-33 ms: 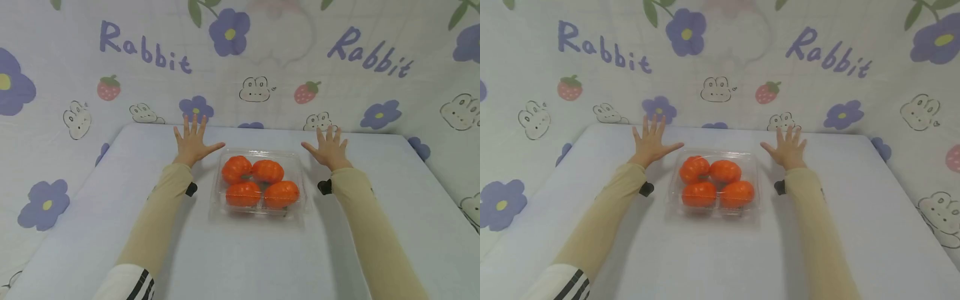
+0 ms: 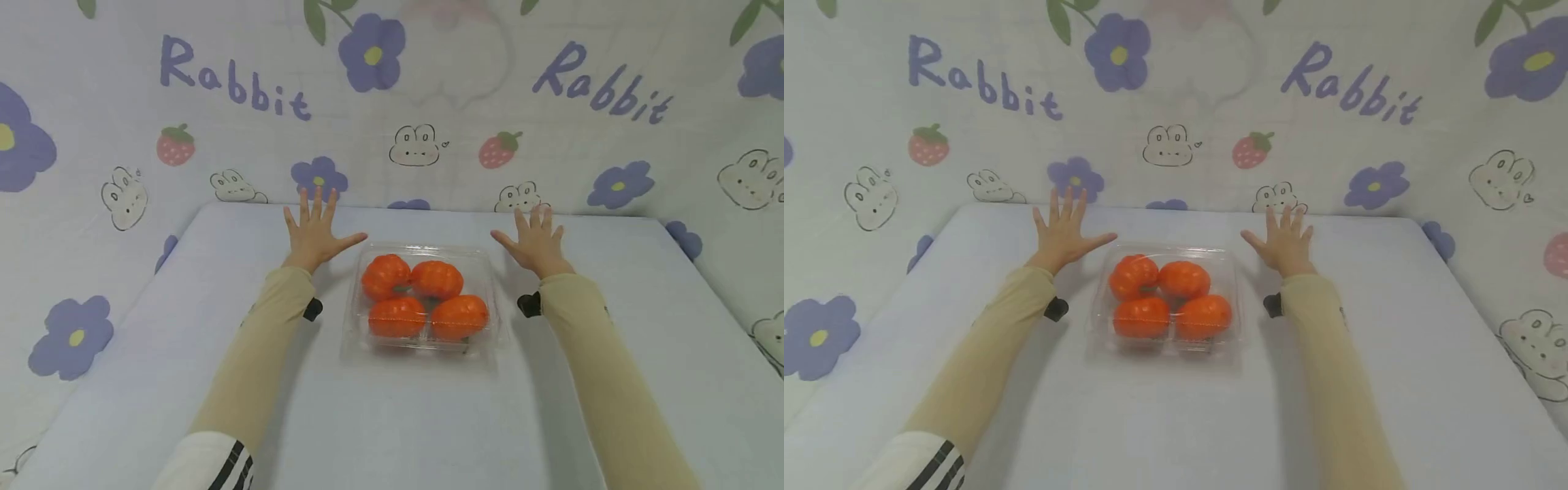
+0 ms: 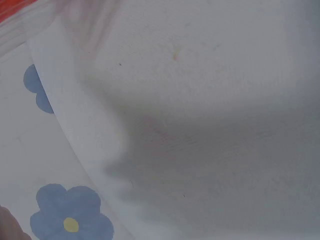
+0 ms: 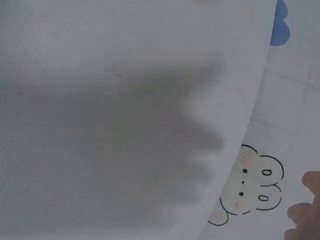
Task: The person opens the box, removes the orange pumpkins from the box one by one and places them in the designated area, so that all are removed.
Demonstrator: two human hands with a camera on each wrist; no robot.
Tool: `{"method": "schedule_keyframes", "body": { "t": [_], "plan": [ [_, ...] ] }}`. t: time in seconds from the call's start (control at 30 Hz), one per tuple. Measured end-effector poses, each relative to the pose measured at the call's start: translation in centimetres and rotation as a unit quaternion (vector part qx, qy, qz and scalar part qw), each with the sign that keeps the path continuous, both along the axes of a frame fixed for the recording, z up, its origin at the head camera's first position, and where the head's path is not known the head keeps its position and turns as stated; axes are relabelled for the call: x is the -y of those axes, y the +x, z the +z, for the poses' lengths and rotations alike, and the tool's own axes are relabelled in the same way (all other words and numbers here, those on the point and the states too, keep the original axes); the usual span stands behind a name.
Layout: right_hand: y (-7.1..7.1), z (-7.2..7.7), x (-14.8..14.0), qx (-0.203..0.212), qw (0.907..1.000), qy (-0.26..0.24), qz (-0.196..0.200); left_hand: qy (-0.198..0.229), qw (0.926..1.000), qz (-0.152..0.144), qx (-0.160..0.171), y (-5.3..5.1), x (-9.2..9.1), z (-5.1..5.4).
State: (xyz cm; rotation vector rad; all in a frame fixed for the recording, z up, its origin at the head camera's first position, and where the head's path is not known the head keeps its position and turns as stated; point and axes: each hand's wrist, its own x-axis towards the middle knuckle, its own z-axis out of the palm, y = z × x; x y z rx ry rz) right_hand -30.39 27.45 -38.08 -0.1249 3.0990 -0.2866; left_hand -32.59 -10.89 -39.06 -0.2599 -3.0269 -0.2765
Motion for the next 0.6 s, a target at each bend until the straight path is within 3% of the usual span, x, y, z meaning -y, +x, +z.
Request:
{"method": "schedule_keyframes", "body": {
  "t": [0.2, 0.4, 0.6],
  "plan": [
    [0.3, -0.2, 0.3, 0.006, 1.0, -0.002, -0.002, 0.011, 0.9999, -0.009, -0.003, -0.6, -0.4, 0.0],
    [0.9, 1.3, 0.9, -0.002, 0.9995, -0.032, -0.002, 0.049, 0.9983, -0.021, -0.024, -1.2, -0.4, 0.2],
    [1.8, 2.5, 1.0, -0.012, 0.9976, -0.067, 0.006, 0.109, 0.9924, -0.034, -0.047, -0.8, -0.1, 0.3]
  ]
}}
